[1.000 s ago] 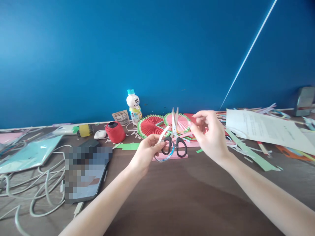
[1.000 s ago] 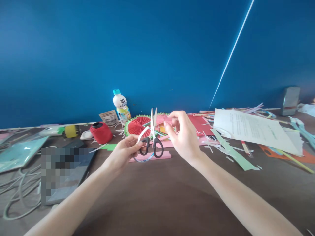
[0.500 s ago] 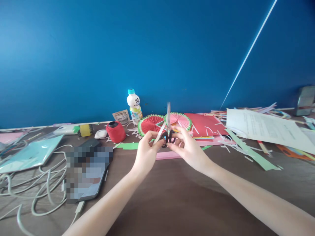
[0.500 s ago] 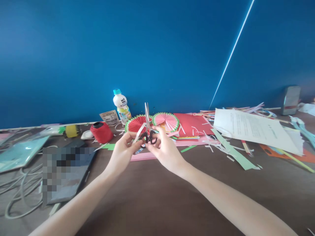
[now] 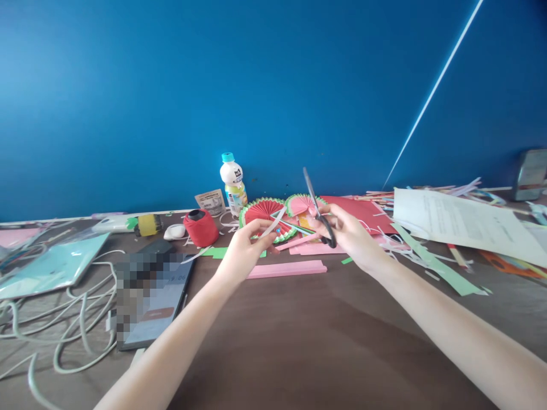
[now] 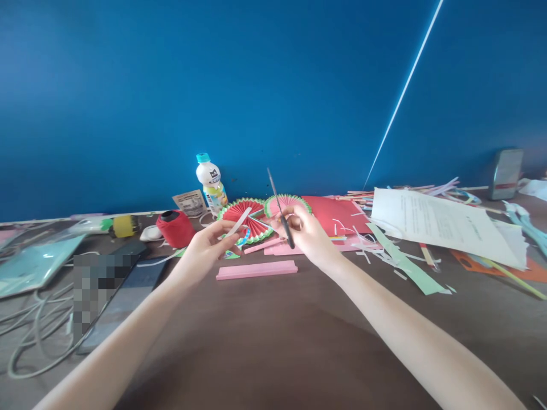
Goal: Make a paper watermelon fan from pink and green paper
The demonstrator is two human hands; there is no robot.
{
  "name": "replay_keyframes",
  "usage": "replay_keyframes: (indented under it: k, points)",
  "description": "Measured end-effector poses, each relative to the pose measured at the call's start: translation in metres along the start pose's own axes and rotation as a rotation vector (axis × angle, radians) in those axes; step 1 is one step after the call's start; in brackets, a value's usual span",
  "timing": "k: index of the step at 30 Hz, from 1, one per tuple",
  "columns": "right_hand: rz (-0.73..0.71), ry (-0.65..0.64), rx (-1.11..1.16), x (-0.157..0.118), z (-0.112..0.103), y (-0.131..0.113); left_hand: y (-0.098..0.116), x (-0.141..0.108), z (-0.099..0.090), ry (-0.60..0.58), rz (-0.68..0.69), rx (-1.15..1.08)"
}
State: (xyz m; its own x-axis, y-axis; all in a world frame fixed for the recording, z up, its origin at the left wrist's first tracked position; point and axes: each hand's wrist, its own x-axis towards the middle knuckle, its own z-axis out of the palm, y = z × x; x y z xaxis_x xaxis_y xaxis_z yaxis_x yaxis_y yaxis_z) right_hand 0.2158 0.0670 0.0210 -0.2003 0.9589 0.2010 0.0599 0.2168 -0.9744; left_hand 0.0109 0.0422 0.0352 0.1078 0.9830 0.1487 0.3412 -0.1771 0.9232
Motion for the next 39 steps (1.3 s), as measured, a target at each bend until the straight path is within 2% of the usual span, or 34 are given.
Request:
replay_keyframes:
  k: [5, 9, 12, 16, 23, 27, 32, 36, 39]
  points:
    - [-0.021, -0.048, 0.003, 0.0, -0.002, -0.003, 0.011, -0.004, -0.006, -0.145, -0.021, 0.147]
    - [-0.003, -0.113, 0.012, -0.002, 0.001, -0.001, 0.006, -0.006, -0.003, -0.237, 0.005, 0.178]
    - [-0.005, -0.103, 0.003, -0.004, 0.004, 0.0, 0.001, -0.005, -0.002, -0.273, 0.028, 0.202]
    - [0.001, -0.092, 0.004, -0.006, 0.005, -0.003, 0.001, -0.004, -0.003, -0.29, 0.005, 0.25]
    - [0.049, -0.08, 0.03, -0.006, 0.002, -0.004, 0.001, -0.004, -0.01, -0.209, 0.029, 0.277]
    - [0.111, -0.188, 0.028, -0.005, -0.003, -0.008, 0.004, -0.004, -0.014, -0.17, 0.095, 0.404]
    - [0.132, -0.28, -0.099, -0.002, -0.019, -0.018, 0.008, -0.001, -0.025, -0.168, 0.143, 0.422]
    - [0.166, -0.498, -0.204, 0.002, -0.044, -0.018, 0.008, 0.0, -0.039, -0.177, 0.115, 0.418]
    - [0.109, -0.674, -0.312, 0.004, -0.059, -0.017, 0.009, 0.0, -0.045, -0.192, 0.12, 0.382]
